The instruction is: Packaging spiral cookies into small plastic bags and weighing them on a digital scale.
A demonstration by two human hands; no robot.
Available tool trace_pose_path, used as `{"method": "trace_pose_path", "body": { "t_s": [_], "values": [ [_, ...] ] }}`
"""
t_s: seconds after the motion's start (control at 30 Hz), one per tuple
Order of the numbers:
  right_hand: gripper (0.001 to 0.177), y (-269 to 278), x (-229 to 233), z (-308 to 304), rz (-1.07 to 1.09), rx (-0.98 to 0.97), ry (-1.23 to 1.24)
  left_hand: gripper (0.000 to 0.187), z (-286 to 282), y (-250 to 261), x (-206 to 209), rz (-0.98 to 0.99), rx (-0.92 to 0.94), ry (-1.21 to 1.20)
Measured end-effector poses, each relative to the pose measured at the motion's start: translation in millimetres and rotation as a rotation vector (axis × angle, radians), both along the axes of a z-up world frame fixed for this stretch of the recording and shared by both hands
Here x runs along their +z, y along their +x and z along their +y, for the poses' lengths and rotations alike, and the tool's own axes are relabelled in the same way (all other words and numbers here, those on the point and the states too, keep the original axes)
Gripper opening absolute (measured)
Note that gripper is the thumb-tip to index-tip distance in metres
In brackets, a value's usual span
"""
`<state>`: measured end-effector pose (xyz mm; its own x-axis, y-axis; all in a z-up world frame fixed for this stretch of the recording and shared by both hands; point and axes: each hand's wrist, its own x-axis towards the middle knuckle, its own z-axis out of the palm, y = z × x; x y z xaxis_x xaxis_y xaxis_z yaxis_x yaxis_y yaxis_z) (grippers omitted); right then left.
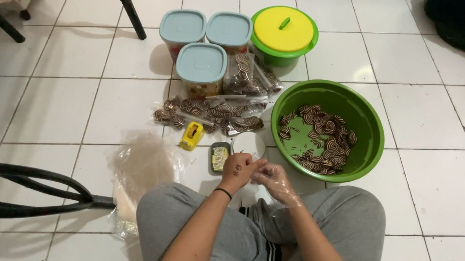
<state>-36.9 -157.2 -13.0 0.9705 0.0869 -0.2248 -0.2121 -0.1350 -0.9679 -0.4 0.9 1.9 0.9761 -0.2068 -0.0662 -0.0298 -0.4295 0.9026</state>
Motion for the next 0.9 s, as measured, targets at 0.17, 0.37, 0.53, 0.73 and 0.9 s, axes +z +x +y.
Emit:
{"method": "trace_pose_path", "body": {
  "t_s": [0.17, 0.37, 0.53, 0.73, 0.9],
  "values": [
    [0.011, 6, -10, -17, 0.036, -0.1, 0.087, 0.058, 0, 7, -14, -0.017, 0.004, -0.055],
    [0.013, 10, -14, -39, 0.069, -0.163, 0.102, 0.048, -2, 4, -19, 0.049, -0.017, -0.026],
    [0.021, 9, -2, -33, 0.163, -0.118, -0.136, 0.045, -6, 4, -19, 0.123, 0.04, 0.003],
    [0.03, -11, 42, -12, -0.244, -0.231, -0.312, 0.043, -7, 6, -16, 0.193, 0.174, 0.058],
    [0.025, -18, 52, 5, -0.286, 0.082, -0.603, 0.04, -7, 8, -17, 0.034, 0.229, 0.076]
  ]
}}
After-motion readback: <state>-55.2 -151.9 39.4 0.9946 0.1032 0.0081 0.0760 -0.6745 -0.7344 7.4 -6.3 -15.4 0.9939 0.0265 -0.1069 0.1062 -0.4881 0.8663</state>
